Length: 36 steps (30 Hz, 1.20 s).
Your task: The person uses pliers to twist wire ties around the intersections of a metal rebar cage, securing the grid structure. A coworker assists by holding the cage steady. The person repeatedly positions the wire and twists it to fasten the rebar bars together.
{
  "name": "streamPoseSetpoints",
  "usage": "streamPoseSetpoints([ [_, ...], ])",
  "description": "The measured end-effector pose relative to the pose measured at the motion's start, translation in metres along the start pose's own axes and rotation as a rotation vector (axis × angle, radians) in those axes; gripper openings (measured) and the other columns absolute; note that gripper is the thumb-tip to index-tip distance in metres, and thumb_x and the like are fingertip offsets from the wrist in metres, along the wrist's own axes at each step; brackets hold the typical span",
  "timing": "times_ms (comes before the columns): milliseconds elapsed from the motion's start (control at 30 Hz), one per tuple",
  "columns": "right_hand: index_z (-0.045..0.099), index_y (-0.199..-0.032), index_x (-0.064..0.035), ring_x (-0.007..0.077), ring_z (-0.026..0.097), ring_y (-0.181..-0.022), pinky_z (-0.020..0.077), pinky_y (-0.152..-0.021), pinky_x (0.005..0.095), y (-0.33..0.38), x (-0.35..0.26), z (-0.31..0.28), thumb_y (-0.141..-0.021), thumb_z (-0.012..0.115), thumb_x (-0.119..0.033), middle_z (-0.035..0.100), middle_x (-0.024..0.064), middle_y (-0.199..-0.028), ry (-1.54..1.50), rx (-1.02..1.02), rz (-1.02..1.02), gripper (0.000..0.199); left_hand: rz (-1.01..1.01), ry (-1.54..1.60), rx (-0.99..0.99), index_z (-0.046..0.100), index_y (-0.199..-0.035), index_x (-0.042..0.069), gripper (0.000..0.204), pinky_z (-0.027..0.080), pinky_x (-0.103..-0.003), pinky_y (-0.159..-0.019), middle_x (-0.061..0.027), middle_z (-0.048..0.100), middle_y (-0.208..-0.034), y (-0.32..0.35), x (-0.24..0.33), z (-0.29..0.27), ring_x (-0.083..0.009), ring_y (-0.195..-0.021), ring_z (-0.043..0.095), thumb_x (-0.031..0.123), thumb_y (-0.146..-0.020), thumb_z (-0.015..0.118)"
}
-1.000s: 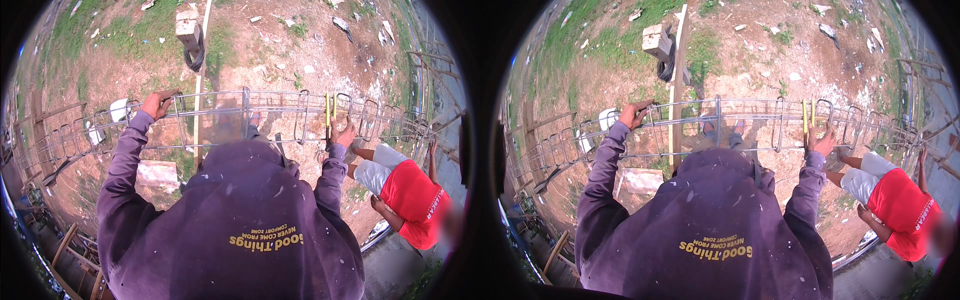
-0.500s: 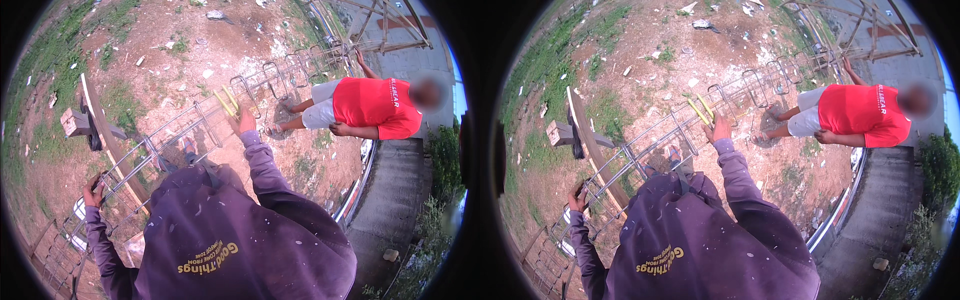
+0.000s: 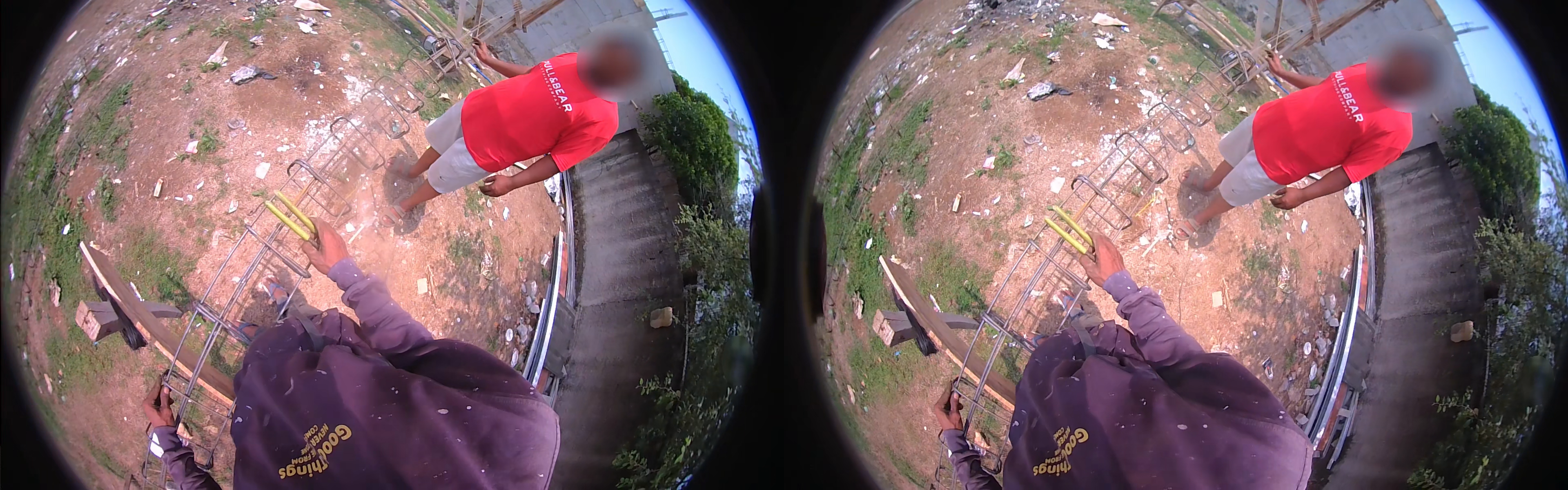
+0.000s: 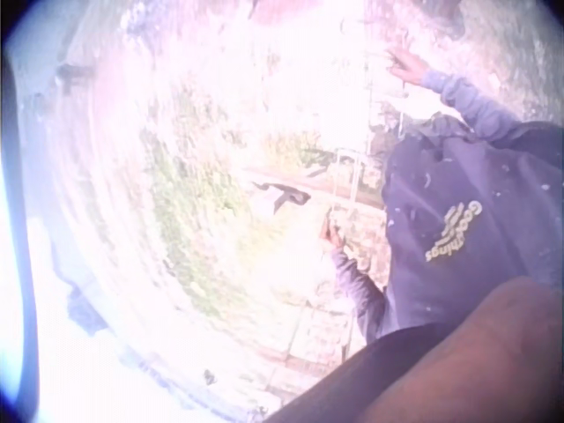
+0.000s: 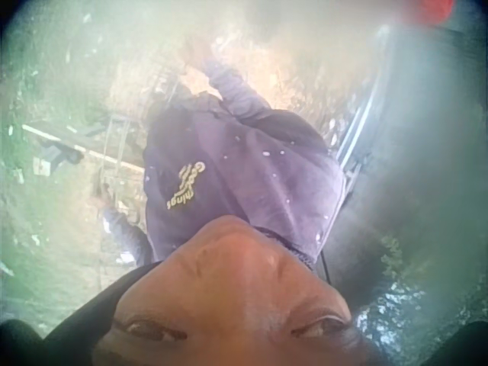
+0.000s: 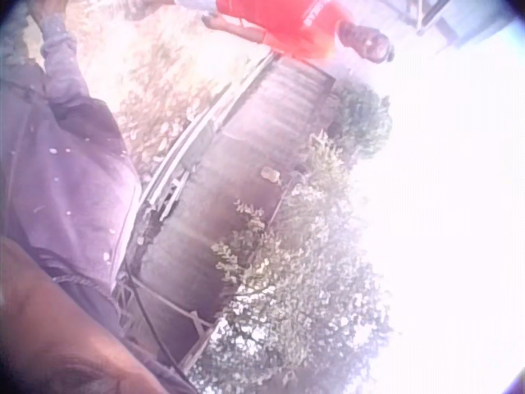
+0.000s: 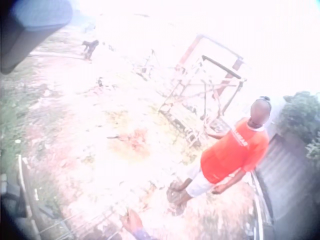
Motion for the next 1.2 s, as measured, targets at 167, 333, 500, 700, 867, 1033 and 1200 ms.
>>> streamPoseSetpoints([
  [167, 0.051, -0.126, -0.0016, 0.0322, 0.064, -0.069, 0.0507, -0.066, 0.0409, 0.021, -0.015, 0.013, -0.091, 0.063, -0.028, 0.063, 0.0152, -0.078, -0.094, -0.157, 0.045, 0.046, 0.023, -0.066, -0.014, 0.064, -0.127, 0.003, 0.041, 0.041, -0.025, -0.055, 0.0012, 0.059, -0.075, 0.003, -0.003, -0.004, -0.0076, -0.059, 0.047, 0.027, -0.094, 0.065],
  [333, 0.058, -0.117, -0.0002, 0.0351, 0.064, -0.076, 0.0489, -0.073, 0.0447, 0.039, -0.015, 0.048, -0.091, 0.062, -0.035, 0.065, 0.0235, -0.083, -0.346, -0.390, 0.310, 0.044, 0.058, -0.112, 0.012, 0.062, -0.128, 0.002, 0.040, 0.044, -0.026, -0.056, -0.0028, 0.064, -0.079, -0.003, 0.000, 0.000, -0.0095, -0.060, 0.053, 0.024, -0.095, 0.061],
  [500, 0.060, -0.116, -0.0016, 0.0344, 0.065, -0.075, 0.0496, -0.071, 0.0442, 0.044, -0.027, 0.065, -0.091, 0.062, -0.035, 0.064, 0.0204, -0.082, -0.096, -0.385, 0.083, 0.042, 0.581, -0.405, 0.057, 0.061, -0.131, 0.004, 0.040, 0.047, -0.028, -0.058, -0.0065, 0.067, -0.085, 0.001, 0.035, 0.009, -0.0116, -0.062, 0.058, 0.014, -0.092, 0.059],
  [700, 0.060, -0.107, -0.0022, 0.0402, 0.062, -0.083, 0.0469, -0.074, 0.0469, 0.055, -0.036, 0.074, -0.091, 0.062, -0.039, 0.064, 0.0232, -0.087, -0.042, -0.467, 0.056, 0.040, -0.076, -0.187, -0.071, 0.061, -0.131, 0.006, 0.041, 0.049, -0.030, -0.065, -0.0099, 0.068, -0.102, 0.001, 0.012, 0.006, -0.0120, -0.066, 0.059, 0.008, -0.090, 0.057],
  [867, 0.055, -0.098, -0.0031, 0.0425, 0.059, -0.073, 0.0437, -0.067, 0.0499, 0.063, -0.046, 0.074, -0.093, 0.060, -0.040, 0.060, 0.0229, -0.076, -0.059, -0.495, -0.017, 0.037, 0.215, -0.311, 0.034, 0.061, -0.130, 0.005, 0.043, 0.051, -0.035, -0.089, -0.0157, 0.068, -0.115, -0.003, 0.014, 0.011, -0.0252, -0.098, 0.068, 0.002, -0.088, 0.057],
  [1033, 0.054, -0.098, -0.0034, 0.0427, 0.059, -0.069, 0.0431, -0.065, 0.0505, 0.065, -0.051, 0.074, -0.095, 0.058, -0.041, 0.058, 0.0227, -0.071, -0.112, -0.489, 0.003, 0.038, 0.186, -0.341, 0.011, 0.060, -0.130, 0.003, 0.045, 0.045, -0.037, -0.101, -0.0194, 0.065, -0.123, 0.000, 0.011, 0.014, -0.0291, -0.119, 0.061, -0.003, -0.086, 0.055],
  [1200, 0.055, -0.099, -0.0031, 0.0423, 0.060, -0.071, 0.0432, -0.064, 0.0505, 0.065, -0.051, 0.074, -0.095, 0.059, -0.041, 0.059, 0.0231, -0.073, -0.119, -0.448, -0.010, 0.038, 0.105, -0.195, -0.093, 0.058, -0.133, 0.004, 0.049, 0.045, -0.036, -0.100, -0.0173, 0.065, -0.125, -0.009, 0.005, 0.009, -0.0283, -0.119, 0.060, -0.004, -0.086, 0.054],
])
Point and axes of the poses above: each hand's wrist, its own y-axis away from the middle knuckle, its own z-axis out of the palm, x = y × z, the point moved 4 cm from there along -y, towards the middle knuckle
